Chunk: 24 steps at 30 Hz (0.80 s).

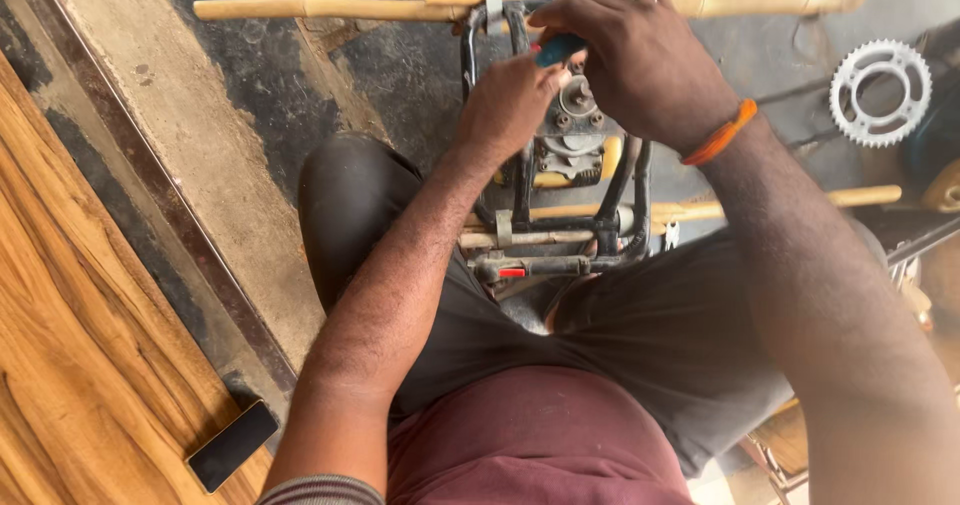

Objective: The person uses a screwdriver to tighten screws on the engine of a small motorized machine. They repeatedly adjust the tool and apply pressure to secure the components.

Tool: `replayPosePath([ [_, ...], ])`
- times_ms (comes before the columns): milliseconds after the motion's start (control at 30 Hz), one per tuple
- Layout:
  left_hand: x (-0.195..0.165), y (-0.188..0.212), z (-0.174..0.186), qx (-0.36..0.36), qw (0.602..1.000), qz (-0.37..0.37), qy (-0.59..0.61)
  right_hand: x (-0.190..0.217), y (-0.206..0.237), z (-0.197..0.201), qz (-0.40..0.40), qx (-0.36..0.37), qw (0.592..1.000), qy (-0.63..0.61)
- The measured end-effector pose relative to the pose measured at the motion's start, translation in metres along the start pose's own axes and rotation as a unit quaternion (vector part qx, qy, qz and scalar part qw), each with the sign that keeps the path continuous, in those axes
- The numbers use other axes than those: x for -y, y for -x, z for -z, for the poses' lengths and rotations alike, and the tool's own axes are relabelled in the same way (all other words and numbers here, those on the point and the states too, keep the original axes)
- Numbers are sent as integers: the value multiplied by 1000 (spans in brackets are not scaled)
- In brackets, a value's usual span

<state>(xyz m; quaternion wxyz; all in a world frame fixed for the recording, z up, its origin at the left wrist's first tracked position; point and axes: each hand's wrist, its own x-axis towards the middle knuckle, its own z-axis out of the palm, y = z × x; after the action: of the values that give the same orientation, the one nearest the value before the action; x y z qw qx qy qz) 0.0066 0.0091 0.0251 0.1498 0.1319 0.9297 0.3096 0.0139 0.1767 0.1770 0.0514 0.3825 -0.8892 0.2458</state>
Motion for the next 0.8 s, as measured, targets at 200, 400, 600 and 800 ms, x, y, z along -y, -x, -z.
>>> replayPosePath([
  [200,-9,5,4,-89,992,-64,61,1,-2,-1,17,-155,988,17],
  [400,-12,1,4,-59,996,-65,7,-11,20,-3,-234,34,968,-87],
  [600,-13,11,14,-29,998,-32,55,-23,13,-18,-38,-62,997,2],
  [800,-7,11,13,-119,979,-162,44,-19,6,-20,-65,-120,991,-15],
])
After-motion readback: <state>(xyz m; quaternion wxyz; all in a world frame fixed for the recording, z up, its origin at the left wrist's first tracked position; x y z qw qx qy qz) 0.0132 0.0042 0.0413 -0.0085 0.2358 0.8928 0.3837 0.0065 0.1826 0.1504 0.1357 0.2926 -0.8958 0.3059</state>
